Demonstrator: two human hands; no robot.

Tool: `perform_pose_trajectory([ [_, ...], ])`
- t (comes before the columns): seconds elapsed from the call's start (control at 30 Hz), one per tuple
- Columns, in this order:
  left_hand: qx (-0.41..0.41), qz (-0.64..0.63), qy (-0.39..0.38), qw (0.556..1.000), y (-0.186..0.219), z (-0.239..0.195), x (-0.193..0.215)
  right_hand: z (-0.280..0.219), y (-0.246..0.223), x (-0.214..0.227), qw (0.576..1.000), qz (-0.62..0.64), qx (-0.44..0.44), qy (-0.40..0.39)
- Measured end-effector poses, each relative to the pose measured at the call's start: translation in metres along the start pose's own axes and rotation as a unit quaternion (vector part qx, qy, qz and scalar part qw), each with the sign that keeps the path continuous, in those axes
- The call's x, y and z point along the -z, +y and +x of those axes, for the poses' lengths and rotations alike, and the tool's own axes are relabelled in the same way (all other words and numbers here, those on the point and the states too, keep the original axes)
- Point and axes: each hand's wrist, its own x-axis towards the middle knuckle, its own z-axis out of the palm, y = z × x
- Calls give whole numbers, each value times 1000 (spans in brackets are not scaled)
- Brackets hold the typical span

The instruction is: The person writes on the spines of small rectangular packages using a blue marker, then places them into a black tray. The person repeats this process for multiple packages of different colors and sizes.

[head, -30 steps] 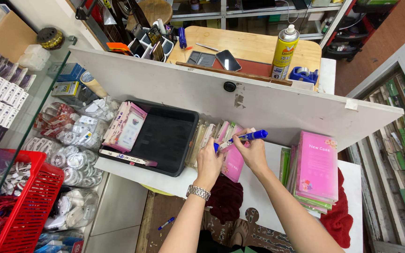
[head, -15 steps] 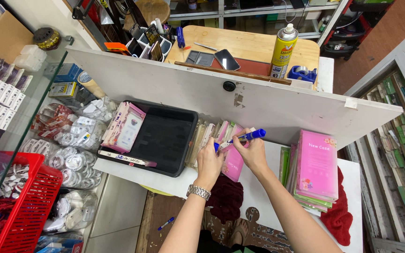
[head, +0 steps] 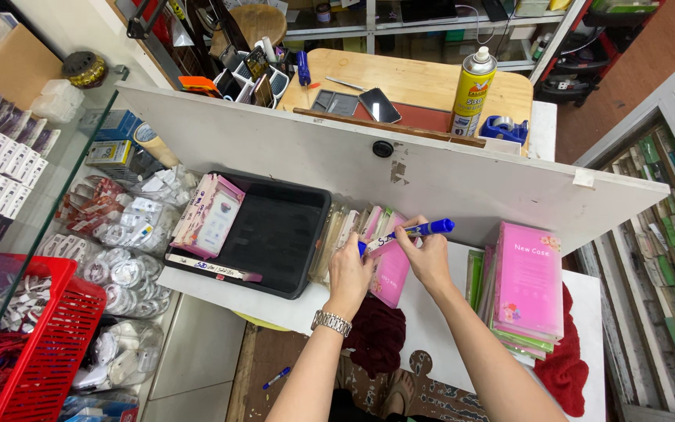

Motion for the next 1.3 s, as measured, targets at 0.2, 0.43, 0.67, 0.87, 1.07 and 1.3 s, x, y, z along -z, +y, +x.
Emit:
perform_pose_trajectory([
  [0.2, -2, -4, 5, 1000, -3, 0, -4, -1, -1, 0, 998, -24, 53, -8],
  [0.43, -11, -3, 17, 1000, -5, 0, -5, 2, 3, 0, 999, -32, 34, -8],
  [0.67, 7, -2, 2, 1000, -3, 2, -5, 2, 5, 1, 999, -17, 38, -7],
  [0.87, -12, -7, 17, 1000, -3, 2, -5, 3, 3, -1, 1000, 2, 16, 8],
  [1.07, 16, 0, -3, 1000, -3, 3, -3, 6, 8, -2, 1000, -20, 16, 1],
  [1.3, 20, 6, -11, 1000, -5, 6, -1, 8, 11, -4, 995, 86, 37, 30],
])
